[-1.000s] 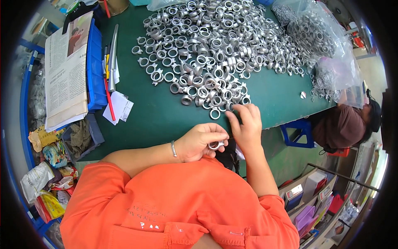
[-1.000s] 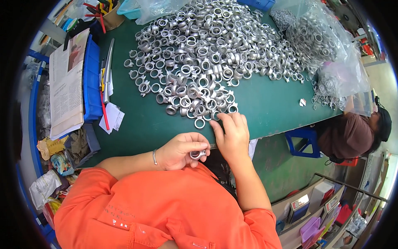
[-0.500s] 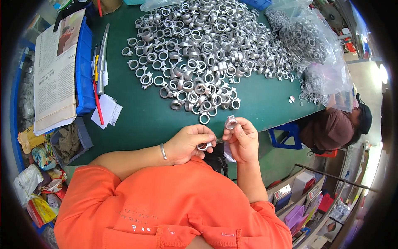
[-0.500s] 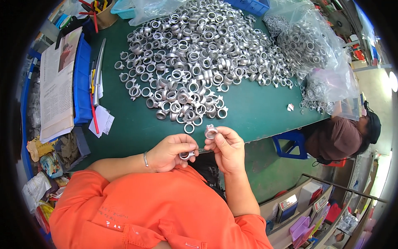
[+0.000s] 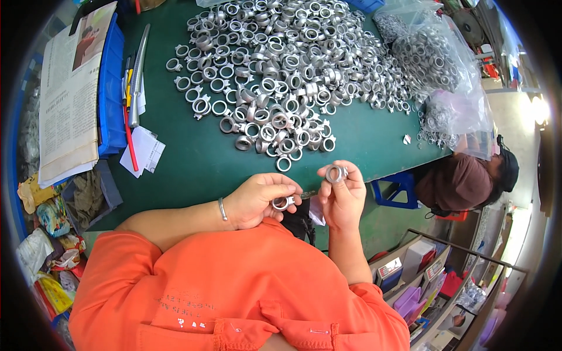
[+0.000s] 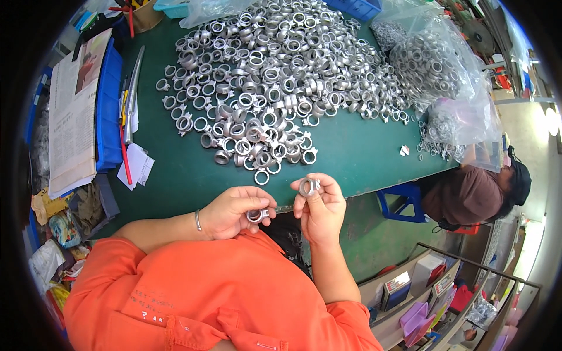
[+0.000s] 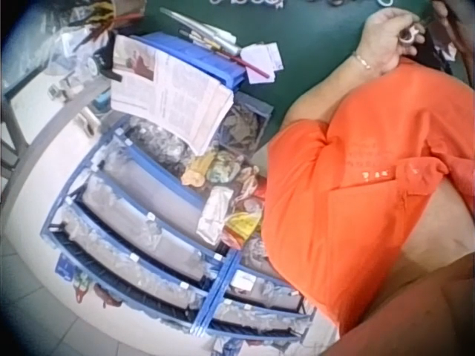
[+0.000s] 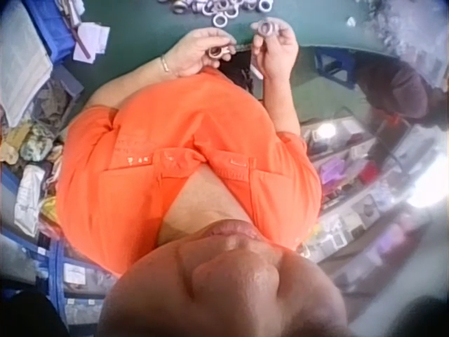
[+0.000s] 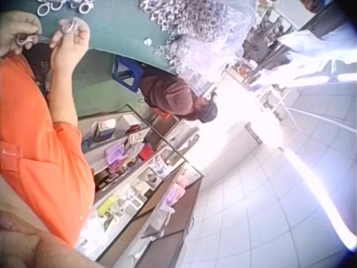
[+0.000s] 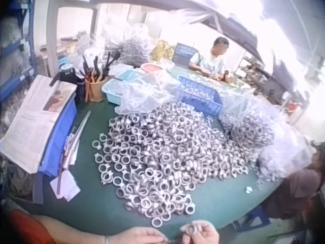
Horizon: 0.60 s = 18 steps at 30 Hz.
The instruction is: The person assembles metal ring components by picking up the pieces from the table and fitting them together by hand.
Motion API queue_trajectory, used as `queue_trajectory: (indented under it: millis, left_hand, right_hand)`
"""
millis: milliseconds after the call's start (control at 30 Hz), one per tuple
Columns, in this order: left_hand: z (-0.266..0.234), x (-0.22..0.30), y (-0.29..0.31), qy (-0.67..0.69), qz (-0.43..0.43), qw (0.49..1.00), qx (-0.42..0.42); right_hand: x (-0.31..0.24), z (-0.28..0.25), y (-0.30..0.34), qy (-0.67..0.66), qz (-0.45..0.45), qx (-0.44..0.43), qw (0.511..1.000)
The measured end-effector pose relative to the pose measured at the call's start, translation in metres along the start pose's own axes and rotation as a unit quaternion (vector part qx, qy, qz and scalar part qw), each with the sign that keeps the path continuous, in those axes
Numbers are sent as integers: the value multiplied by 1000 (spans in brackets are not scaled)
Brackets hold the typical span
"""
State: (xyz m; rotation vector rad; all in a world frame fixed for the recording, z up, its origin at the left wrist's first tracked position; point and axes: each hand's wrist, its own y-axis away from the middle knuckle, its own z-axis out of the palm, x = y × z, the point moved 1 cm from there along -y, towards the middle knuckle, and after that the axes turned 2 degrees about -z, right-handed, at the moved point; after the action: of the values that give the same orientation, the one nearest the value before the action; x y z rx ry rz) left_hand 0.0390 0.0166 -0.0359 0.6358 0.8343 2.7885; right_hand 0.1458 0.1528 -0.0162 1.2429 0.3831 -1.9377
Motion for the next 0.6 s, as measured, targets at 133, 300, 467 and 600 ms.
queue_trajectory:
  millis: [133,300,467,600]
  left_hand:
    - [1,4,3,25,-18,999,-35]
    - [0,5,5,71,-12,996,-48]
    - [-1,3,0,55,-3,998,-33]
    - [1,5,3,47,-3,999,-16]
  right_hand:
    - [-2,13,7,309,-326,-82,890]
    - [-1,17,-13,546,-390,-136,729]
    - [3,-23,-47,641,-264,12,720]
    - [-4,-24,-35,493,-207,0,845]
